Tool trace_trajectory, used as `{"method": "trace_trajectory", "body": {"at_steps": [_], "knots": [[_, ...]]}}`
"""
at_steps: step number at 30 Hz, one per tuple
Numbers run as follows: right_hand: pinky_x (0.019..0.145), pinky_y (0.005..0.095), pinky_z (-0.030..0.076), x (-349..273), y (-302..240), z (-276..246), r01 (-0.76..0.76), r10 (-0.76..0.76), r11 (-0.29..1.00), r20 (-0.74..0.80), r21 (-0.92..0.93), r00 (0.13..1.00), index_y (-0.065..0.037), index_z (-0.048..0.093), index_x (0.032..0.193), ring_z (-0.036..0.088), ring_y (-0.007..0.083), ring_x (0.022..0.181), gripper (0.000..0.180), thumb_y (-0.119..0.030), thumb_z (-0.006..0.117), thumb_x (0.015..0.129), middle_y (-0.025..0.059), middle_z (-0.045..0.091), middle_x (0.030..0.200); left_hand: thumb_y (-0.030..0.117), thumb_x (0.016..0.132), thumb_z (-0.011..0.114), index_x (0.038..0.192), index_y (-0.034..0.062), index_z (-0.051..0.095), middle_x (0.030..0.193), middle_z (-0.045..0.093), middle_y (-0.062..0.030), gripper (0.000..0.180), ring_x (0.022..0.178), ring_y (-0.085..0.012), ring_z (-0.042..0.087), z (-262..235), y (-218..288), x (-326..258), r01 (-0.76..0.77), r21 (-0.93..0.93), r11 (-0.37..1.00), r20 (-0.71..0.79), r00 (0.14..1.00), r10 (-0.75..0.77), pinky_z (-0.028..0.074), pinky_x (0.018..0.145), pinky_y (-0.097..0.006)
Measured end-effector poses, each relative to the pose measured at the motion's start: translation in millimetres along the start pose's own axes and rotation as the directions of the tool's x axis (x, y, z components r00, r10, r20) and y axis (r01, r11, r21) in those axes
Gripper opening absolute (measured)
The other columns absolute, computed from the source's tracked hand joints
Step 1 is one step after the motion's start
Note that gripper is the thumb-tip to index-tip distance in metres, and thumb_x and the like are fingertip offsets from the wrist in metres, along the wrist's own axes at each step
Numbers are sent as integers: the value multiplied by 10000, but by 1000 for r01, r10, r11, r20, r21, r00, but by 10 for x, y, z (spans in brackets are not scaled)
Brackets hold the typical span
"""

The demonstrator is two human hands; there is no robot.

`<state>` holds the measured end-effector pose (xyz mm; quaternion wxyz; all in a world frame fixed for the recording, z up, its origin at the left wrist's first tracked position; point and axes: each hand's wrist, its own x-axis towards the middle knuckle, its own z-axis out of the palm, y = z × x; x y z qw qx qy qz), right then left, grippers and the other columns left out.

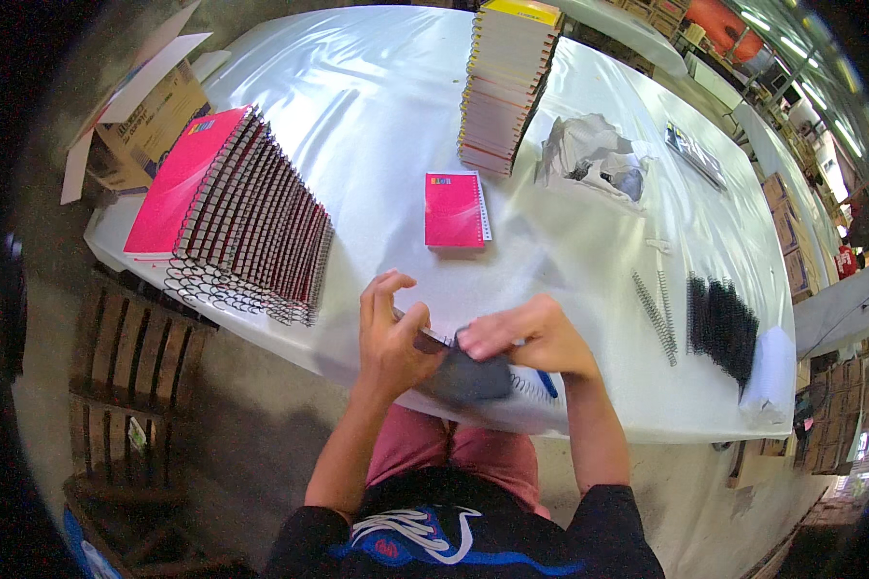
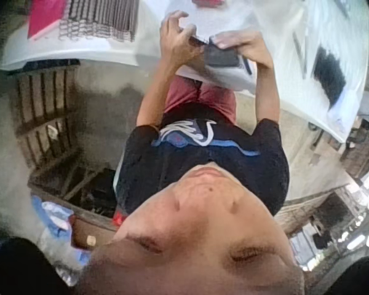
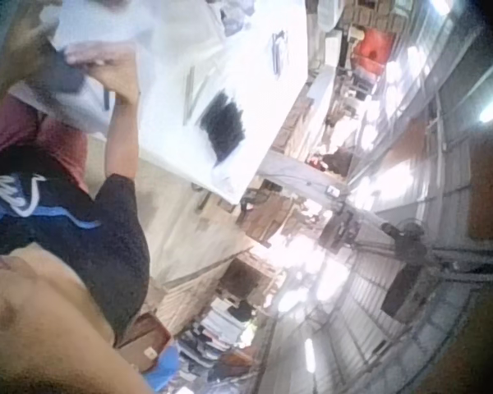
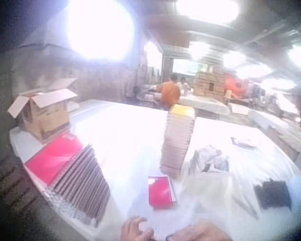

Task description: The person trims the excess metal binding from a stack of notebooks using pliers and adds each finished notebook to a growing stack.

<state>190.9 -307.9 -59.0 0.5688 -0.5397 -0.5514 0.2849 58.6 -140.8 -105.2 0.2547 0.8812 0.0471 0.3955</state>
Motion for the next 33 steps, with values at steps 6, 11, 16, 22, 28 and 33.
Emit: {"method": "trace_trajectory", "body": {"at_steps": [6,11,16,22,28,33], "knots": [[822,309,510,8,51,109,-65,63,998,-107,-10,992,12,710,849,666,220,898,298,137,561,623,171,690,907,329,404,890,715,45,524,1120,423,-159,557,982,-346,467,16,-115,-49,233,-315,920,95,972,-214,426,817,-444],[829,314,509,-23,166,-37,-267,217,954,-303,-137,928,0,713,862,666,228,907,338,156,548,612,158,690,930,272,396,914,811,56,481,1120,375,-168,637,984,-321,436,122,-226,-93,224,-427,876,87,974,-207,439,800,-418],[821,295,506,236,253,8,-379,261,863,-348,-334,900,-35,716,907,668,197,898,363,127,564,620,127,695,930,219,417,914,924,65,369,1074,380,-150,760,967,-298,433,208,-347,-88,187,-442,877,26,980,-196,421,823,-363],[804,290,507,336,193,149,-324,279,927,-232,-190,932,-23,713,929,656,166,870,378,167,581,630,137,695,914,81,462,850,944,76,337,1013,374,-125,703,975,-251,429,234,-401,-89,321,-578,750,161,946,-280,395,838,-322],[784,276,502,477,298,242,-259,224,931,-157,-257,962,-33,717,925,646,140,865,330,129,623,654,97,702,883,231,366,936,940,64,324,970,363,-98,855,868,-219,412,245,-463,-140,316,-608,729,161,948,-276,394,789,-308],[713,256,497,508,212,375,-84,56,973,-135,-216,989,-55,716,940,631,98,777,394,146,552,644,81,706,873,293,359,935,949,25,318,918,342,-85,895,846,-223,404,217,-413,-110,228,-541,810,95,973,-210,404,771,-326]]}}
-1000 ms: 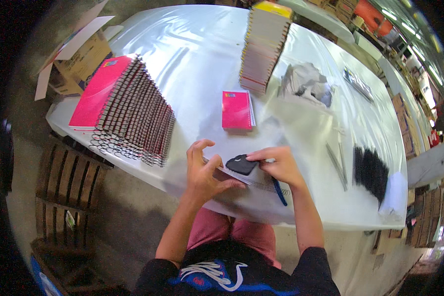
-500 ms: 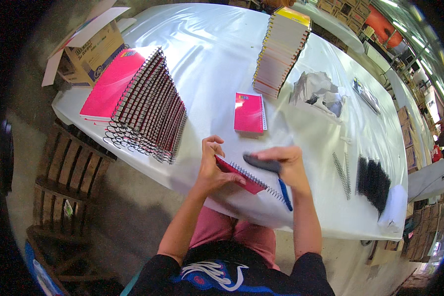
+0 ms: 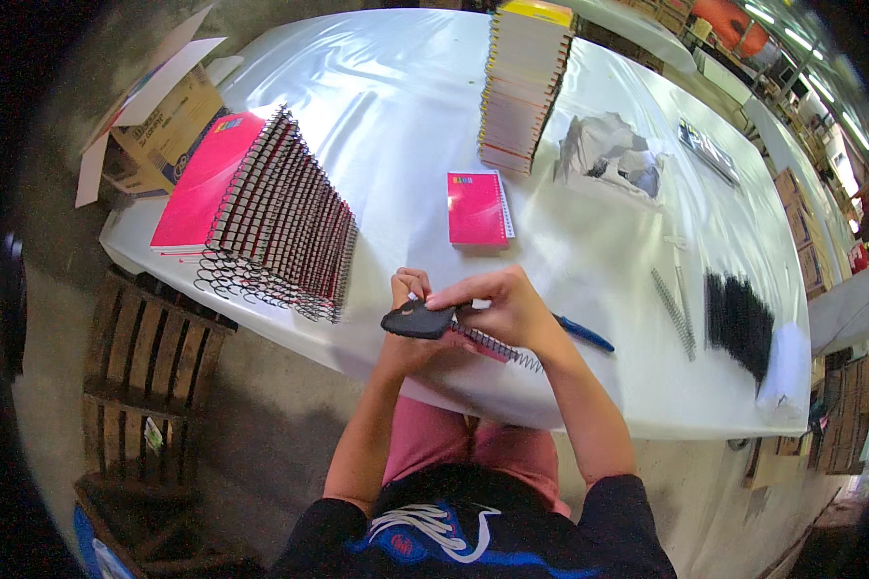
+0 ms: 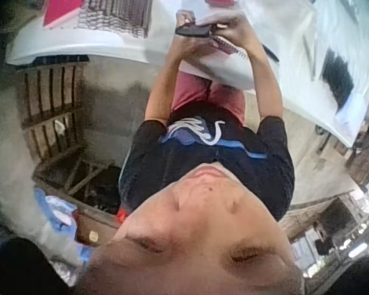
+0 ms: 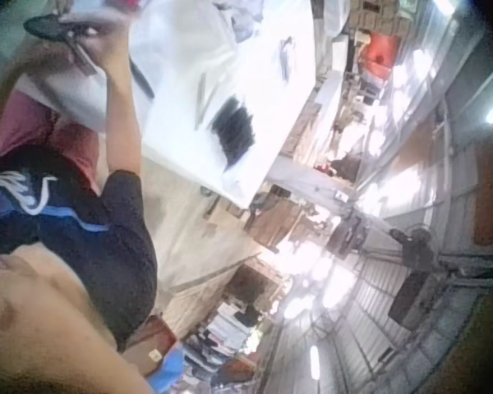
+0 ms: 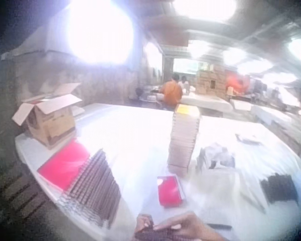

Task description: The person trims the excess metal binding from a stack of notebooks using pliers and adds each finished notebook to a growing stack.

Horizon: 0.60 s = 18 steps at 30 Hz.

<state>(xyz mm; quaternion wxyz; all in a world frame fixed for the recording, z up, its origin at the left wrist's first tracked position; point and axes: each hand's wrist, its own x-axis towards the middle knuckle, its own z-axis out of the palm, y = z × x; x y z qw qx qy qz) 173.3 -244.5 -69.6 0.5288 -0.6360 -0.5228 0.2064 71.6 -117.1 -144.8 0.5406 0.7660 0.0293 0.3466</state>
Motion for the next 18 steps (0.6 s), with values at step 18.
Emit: {"method": "trace_trajectory", "body": {"at_steps": [18], "knots": [[1020,443,290,-1407,97,133,-595,160,222,-573,-773,804,-133,457,1333,435,342,1175,530,-234,618,839,156,466,1272,98,669,797,947,82,715,732,554,-11,290,685,-119,474,11,484,-116,89,-38,995,-344,934,-97,384,591,-242]]}}
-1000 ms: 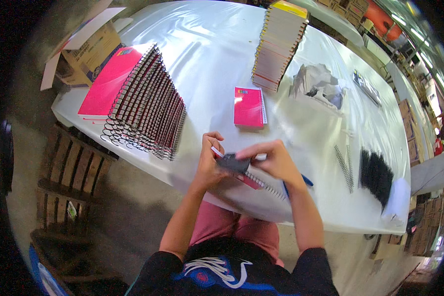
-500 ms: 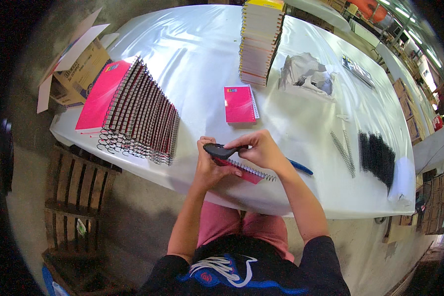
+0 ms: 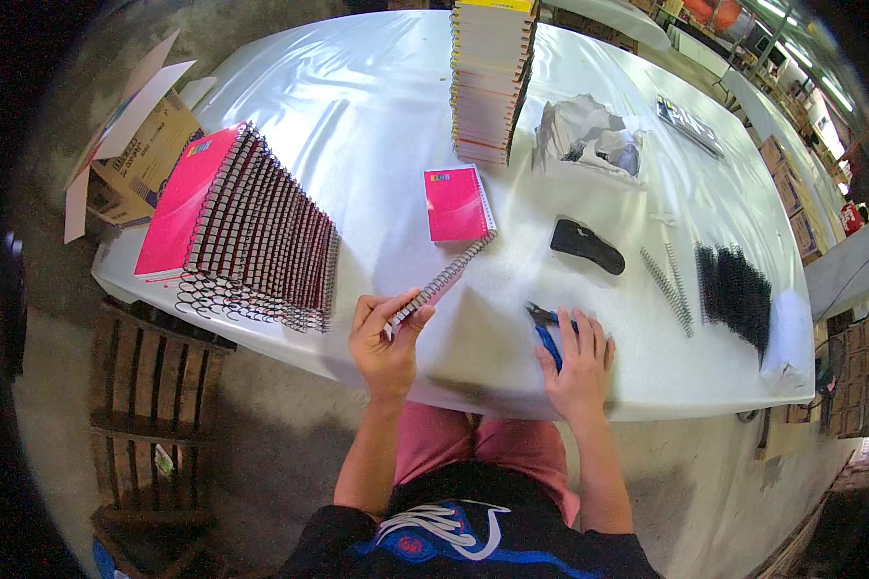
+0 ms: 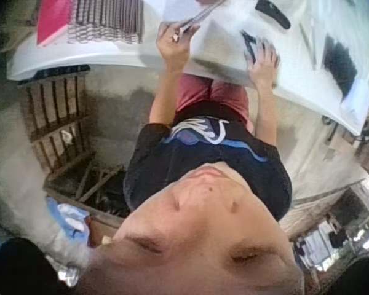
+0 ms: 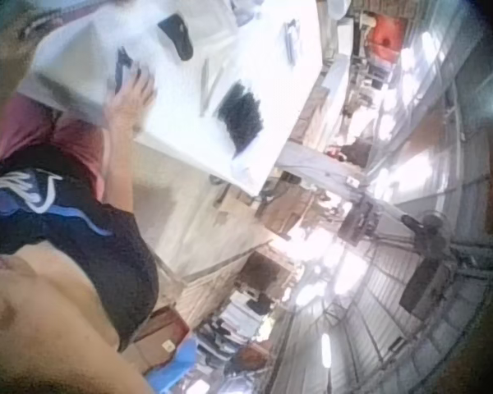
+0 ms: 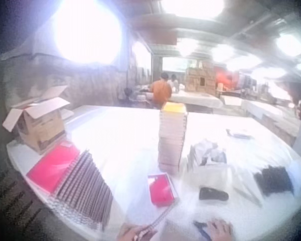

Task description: The person trims the excess metal binding from a stack of notebooks using pliers and adds each finished notebook to a growing stack.

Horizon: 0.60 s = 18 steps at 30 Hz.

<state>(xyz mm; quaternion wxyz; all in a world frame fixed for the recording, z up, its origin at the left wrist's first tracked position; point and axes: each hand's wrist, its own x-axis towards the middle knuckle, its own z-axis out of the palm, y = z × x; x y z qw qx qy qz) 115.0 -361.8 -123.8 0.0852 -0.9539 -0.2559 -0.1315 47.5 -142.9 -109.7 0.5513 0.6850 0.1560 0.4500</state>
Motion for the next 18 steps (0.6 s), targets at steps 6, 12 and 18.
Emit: {"method": "trace_trajectory", "body": {"at_steps": [6,12,18], "knots": [[938,476,320,16,-189,-212,-30,78,799,-55,600,995,-181,562,1245,476,310,1015,409,-238,617,844,130,501,1108,92,674,790,998,90,707,774,550,-13,334,690,-109,481,-1,176,-8,-251,208,945,20,967,252,394,578,-225],[880,429,340,160,-820,-834,349,-261,774,-235,529,936,-229,614,1182,478,289,989,421,-218,683,767,111,509,1072,67,616,804,1006,116,709,735,532,-1,404,660,-138,452,-29,195,11,-385,351,854,33,916,400,384,559,-251],[825,410,388,180,-852,-842,335,-290,734,-174,591,941,-229,613,1178,508,282,939,409,-213,683,775,112,529,1046,28,558,809,1000,132,712,710,517,10,464,660,-142,449,-22,278,30,-450,377,810,18,878,479,380,558,-258]]}}
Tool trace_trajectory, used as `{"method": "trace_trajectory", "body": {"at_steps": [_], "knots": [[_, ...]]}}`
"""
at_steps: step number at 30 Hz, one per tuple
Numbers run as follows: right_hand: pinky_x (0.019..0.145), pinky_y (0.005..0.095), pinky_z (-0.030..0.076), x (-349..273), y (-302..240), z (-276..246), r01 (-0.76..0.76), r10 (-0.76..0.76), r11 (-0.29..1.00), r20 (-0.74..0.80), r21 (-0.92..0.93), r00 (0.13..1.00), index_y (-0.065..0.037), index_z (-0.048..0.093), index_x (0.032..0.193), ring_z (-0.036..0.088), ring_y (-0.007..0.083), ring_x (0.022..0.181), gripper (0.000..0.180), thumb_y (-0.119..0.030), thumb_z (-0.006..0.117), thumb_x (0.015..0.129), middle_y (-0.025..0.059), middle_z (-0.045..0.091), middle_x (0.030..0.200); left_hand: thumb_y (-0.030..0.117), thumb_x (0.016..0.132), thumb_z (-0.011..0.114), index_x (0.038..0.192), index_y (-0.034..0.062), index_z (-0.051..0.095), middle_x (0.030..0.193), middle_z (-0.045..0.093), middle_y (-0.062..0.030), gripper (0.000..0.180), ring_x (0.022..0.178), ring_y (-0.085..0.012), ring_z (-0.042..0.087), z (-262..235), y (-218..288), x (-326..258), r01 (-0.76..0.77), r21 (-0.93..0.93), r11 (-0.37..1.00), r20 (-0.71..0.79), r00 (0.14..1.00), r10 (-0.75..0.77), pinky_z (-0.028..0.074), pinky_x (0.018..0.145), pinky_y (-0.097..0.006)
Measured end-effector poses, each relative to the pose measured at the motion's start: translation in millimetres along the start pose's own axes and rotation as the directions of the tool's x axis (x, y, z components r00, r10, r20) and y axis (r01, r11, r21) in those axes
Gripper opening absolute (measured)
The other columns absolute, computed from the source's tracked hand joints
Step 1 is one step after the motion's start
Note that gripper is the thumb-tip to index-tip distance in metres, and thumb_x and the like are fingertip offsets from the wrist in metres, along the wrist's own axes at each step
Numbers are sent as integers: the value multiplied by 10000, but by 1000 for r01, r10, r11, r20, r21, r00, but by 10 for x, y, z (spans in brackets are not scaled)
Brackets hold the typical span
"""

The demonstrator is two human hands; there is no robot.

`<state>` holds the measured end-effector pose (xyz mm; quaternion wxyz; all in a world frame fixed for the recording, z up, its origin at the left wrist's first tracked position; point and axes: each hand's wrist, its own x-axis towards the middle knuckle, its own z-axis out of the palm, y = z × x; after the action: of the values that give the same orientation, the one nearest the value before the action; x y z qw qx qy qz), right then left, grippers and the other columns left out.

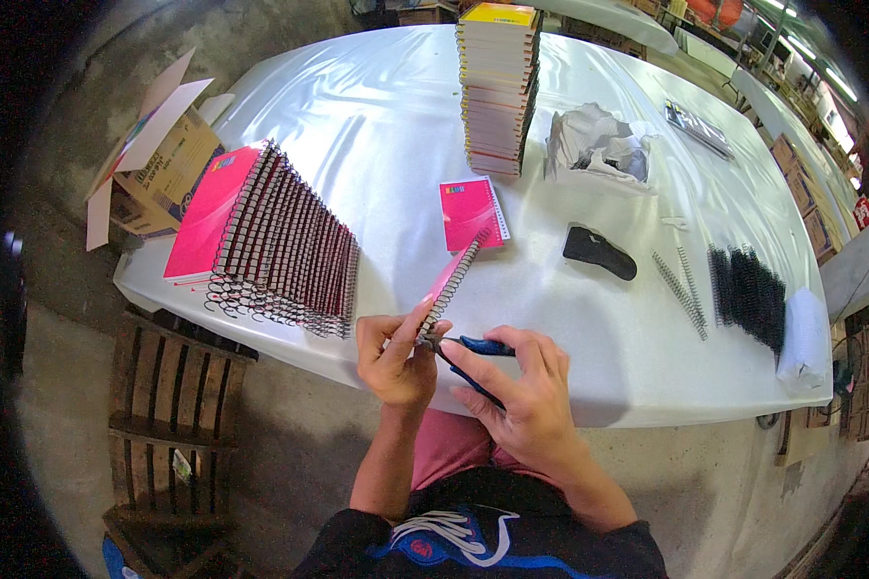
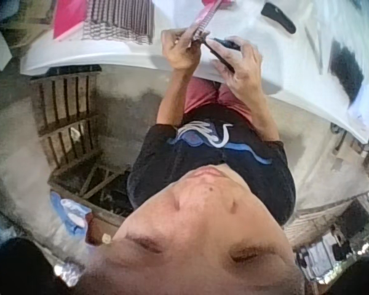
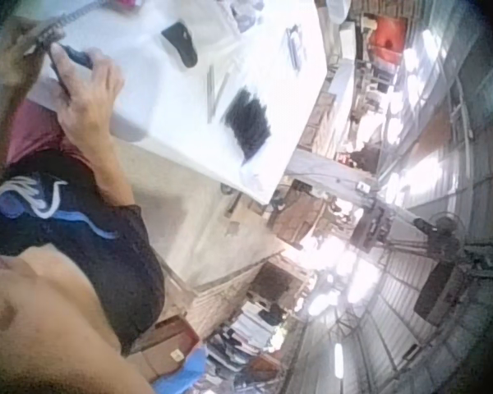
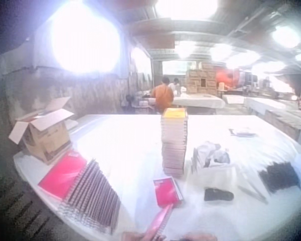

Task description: The person trims the excess metal binding from a stack of notebooks using pliers and adds each finished notebook to a growing stack.

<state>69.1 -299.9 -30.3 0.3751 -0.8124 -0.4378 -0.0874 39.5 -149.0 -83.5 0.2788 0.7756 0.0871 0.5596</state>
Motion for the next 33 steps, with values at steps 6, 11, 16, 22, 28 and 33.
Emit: {"method": "trace_trajectory", "body": {"at_steps": [6,11,16,22,28,33], "knots": [[784,340,440,-138,22,-41,-600,287,337,528,725,799,-137,490,1299,539,209,911,424,-236,578,897,95,552,1046,55,545,806,977,114,716,696,529,22,446,644,-155,434,16,-34,-78,-115,63,991,-35,992,118,362,536,-259],[914,337,382,-199,58,88,-558,190,7,546,830,816,-90,412,1343,485,184,1062,448,-243,513,935,95,515,1127,11,623,792,1013,68,678,747,506,-4,410,677,-142,450,43,-31,-25,-27,22,999,-64,998,29,401,598,-262],[1033,444,263,-309,526,34,-444,508,835,145,-326,849,-223,433,1345,424,293,1183,497,-289,574,873,139,448,1275,59,838,664,1205,-10,476,882,483,-2,418,765,-74,445,-15,99,182,219,-450,866,-236,906,-352,382,728,-207],[1084,471,207,-168,592,48,-292,310,737,78,609,947,-67,285,1392,327,279,1298,721,-458,560,852,176,358,1376,193,972,441,1067,3,504,956,468,-44,222,807,-88,440,-297,384,325,296,-624,724,-91,892,-443,357,756,-215],[862,313,445,399,179,68,207,150,224,-243,952,958,9,560,1105,573,154,943,291,-137,635,864,91,614,1022,199,917,525,1007,15,497,927,500,-103,207,787,-185,519,-670,513,510,-57,-567,822,-364,912,-188,435,696,-296],[706,218,463,1537,-459,-53,225,33,536,-286,813,958,37,636,1027,576,87,787,180,-51,604,872,63,648,898,40,795,651,923,-1,635,808,618,-84,136,737,-211,543,-1233,375,1077,-158,-1,988,-394,908,144,438,668,-312]]}}
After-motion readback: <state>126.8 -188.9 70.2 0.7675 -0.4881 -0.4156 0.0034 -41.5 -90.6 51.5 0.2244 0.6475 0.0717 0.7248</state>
